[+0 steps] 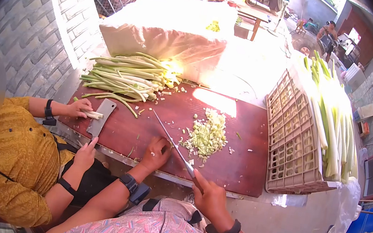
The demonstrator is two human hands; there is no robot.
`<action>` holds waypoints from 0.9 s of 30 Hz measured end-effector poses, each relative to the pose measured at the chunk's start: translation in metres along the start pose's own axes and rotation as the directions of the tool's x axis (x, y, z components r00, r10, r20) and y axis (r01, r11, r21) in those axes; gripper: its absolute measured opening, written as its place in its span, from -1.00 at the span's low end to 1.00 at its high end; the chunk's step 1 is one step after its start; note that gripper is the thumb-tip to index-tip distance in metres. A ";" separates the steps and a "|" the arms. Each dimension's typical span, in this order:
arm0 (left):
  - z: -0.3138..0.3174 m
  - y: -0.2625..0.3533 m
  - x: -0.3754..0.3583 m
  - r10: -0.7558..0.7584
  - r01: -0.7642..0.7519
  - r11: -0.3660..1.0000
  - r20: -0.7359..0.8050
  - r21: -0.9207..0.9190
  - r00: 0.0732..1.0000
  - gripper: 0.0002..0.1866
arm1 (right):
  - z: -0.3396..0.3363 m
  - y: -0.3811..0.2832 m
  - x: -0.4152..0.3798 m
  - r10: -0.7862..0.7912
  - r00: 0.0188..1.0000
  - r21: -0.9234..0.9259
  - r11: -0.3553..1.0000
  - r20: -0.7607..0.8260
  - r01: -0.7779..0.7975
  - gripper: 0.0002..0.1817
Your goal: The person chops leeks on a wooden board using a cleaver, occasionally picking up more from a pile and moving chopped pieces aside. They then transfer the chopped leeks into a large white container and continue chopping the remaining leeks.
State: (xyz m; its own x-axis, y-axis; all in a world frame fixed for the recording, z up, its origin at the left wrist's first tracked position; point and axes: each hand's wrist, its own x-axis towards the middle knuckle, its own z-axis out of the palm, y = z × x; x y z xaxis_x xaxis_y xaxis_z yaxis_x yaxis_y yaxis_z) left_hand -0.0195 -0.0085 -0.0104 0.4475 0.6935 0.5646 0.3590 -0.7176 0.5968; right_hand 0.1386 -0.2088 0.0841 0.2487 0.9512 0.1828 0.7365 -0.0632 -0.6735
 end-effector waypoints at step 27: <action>0.000 0.002 -0.001 0.002 -0.002 1.000 -0.016 0.002 1.000 -0.86 | 0.016 0.013 0.028 0.020 0.999 0.089 0.996 -0.025 -0.018 -0.47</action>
State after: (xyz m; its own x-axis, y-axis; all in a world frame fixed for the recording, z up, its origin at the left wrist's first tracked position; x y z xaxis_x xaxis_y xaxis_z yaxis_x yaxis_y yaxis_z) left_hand -0.0189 -0.0105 -0.0097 0.4348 0.6932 0.5748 0.3599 -0.7189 0.5946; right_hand 0.1451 -0.1784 0.0693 0.2794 0.9418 0.1872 0.6728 -0.0529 -0.7379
